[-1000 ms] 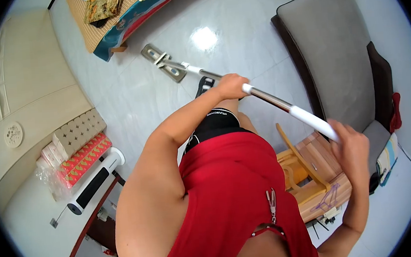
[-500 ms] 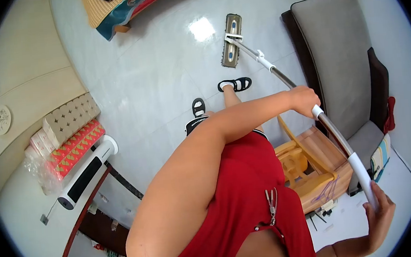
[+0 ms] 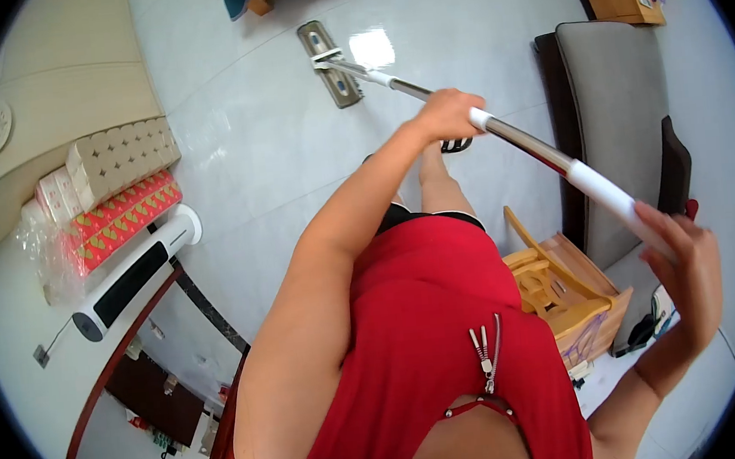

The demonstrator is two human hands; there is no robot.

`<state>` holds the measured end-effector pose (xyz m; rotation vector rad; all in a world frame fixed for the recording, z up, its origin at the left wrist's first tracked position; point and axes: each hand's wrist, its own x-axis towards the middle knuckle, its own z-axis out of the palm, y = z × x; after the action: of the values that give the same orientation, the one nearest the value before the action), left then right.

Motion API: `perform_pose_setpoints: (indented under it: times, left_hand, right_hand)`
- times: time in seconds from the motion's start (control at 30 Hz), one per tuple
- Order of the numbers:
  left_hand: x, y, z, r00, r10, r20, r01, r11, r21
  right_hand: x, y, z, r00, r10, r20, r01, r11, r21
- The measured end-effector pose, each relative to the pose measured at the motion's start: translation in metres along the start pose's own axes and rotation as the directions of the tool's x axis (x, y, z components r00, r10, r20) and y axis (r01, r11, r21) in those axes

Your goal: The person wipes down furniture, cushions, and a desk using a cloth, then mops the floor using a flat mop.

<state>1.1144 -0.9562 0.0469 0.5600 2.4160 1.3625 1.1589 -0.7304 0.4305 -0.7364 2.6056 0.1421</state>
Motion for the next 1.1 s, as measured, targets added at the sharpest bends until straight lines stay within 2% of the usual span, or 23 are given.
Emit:
perform_pose_setpoints:
  times: [0.17, 0.37, 0.47, 0.53, 0.6, 0.67, 0.77, 0.9, 1.0, 1.1]
  left_hand:
    - [-0.089, -0.055, -0.049, 0.978, -0.171, -0.116, 0.181, 0.980, 0.080]
    - [-0.149, -0.089, -0.062, 0.967, -0.237, -0.088, 0.245, 0.966, 0.085]
    - [-0.145, -0.081, -0.044, 0.990, -0.123, -0.071, 0.128, 0.988, 0.080]
    - [-0.137, -0.051, -0.032, 0.996, -0.092, 0.005, 0.091, 0.993, 0.081]
    - [-0.126, -0.014, -0.015, 0.994, -0.035, 0.107, 0.034, 0.999, 0.008]
    - [-0.119, 0.027, 0.003, 0.986, 0.037, 0.162, -0.040, 0.999, 0.018]
    - [-0.110, 0.076, 0.029, 0.955, 0.196, 0.223, -0.188, 0.980, -0.057]
    - [-0.098, 0.101, 0.064, 0.889, 0.323, 0.323, -0.279, 0.944, -0.175]
    - [-0.096, 0.100, 0.082, 0.862, 0.361, 0.355, -0.307, 0.931, -0.199]
    - [-0.111, 0.097, 0.080, 0.894, 0.303, 0.329, -0.259, 0.951, -0.171]
  right_hand:
    - [0.047, -0.072, 0.012, 0.992, -0.127, -0.010, 0.126, 0.989, -0.078]
    - [0.058, -0.113, 0.034, 0.985, -0.170, -0.015, 0.169, 0.984, -0.053]
    - [0.032, -0.111, 0.045, 0.995, -0.094, -0.036, 0.093, 0.995, -0.039]
    - [-0.005, -0.110, 0.047, 1.000, -0.002, -0.030, 0.000, 0.999, -0.050]
    - [-0.050, -0.104, 0.041, 0.992, 0.119, -0.030, -0.117, 0.991, 0.068]
    - [-0.093, -0.107, 0.025, 0.982, 0.188, -0.007, -0.186, 0.976, 0.113]
    - [-0.147, -0.123, -0.004, 0.880, 0.435, 0.190, -0.456, 0.886, 0.086]
    - [-0.180, -0.146, -0.011, 0.878, 0.443, 0.182, -0.457, 0.888, 0.046]
    - [-0.173, -0.159, -0.013, 0.920, 0.358, 0.162, -0.356, 0.934, -0.040]
    - [-0.170, -0.160, -0.014, 0.923, 0.347, 0.167, -0.350, 0.937, -0.014]
